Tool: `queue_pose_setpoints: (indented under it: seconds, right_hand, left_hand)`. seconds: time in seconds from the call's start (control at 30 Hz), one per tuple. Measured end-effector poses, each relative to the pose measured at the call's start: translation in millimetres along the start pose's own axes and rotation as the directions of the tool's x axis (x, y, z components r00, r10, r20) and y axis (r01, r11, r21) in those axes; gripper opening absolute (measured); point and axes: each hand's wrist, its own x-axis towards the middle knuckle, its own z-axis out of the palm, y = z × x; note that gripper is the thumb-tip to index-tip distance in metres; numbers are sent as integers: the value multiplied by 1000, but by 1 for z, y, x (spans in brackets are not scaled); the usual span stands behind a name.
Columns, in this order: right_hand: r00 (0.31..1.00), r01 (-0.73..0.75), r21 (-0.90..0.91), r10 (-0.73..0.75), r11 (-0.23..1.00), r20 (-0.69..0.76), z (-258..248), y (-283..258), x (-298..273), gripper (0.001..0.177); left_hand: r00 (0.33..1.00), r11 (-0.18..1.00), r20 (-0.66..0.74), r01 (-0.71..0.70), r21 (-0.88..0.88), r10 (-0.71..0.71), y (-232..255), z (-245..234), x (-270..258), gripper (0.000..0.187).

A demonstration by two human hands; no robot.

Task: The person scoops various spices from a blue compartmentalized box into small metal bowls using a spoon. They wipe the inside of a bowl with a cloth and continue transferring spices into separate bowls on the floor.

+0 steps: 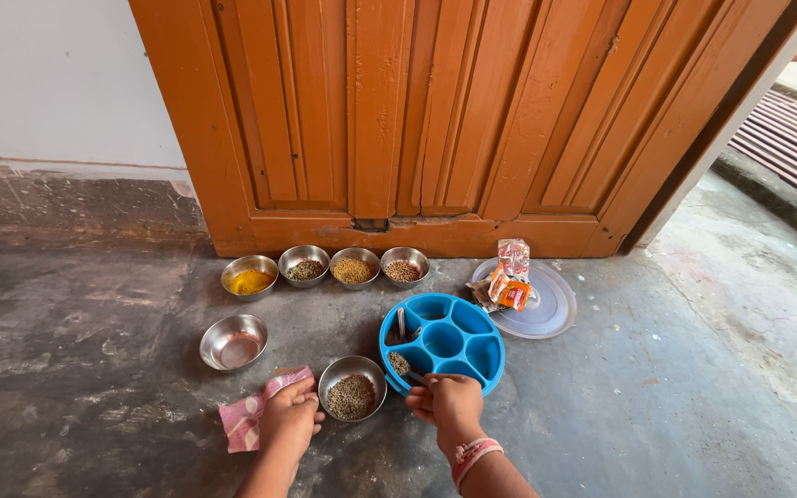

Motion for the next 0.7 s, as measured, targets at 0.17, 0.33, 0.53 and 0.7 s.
queue_pose_setpoints:
  seconds: [0.17,0.33,0.53,0.7]
  right_hand:
    - [1000,-4,44,3,999,17,-13,2,2,28]
    - [1000,7,66,-8,998,21,-24,6,-2,29]
    - [998,43,84,-47,996,39,-28,0,-12,28]
    - [990,64,64,-72,996,120,-22,-10,-19,28]
  left_hand:
    - [998,999,-49,30,14,-29,0,3,0,41]
    - [1000,1000,-29,6,-15,-7,0,8,0,41]
    - [1000,1000,-15,2,-18,-2,1,5,-3,41]
    - [999,997,-36,14,-78,-17,-8,3,4,39]
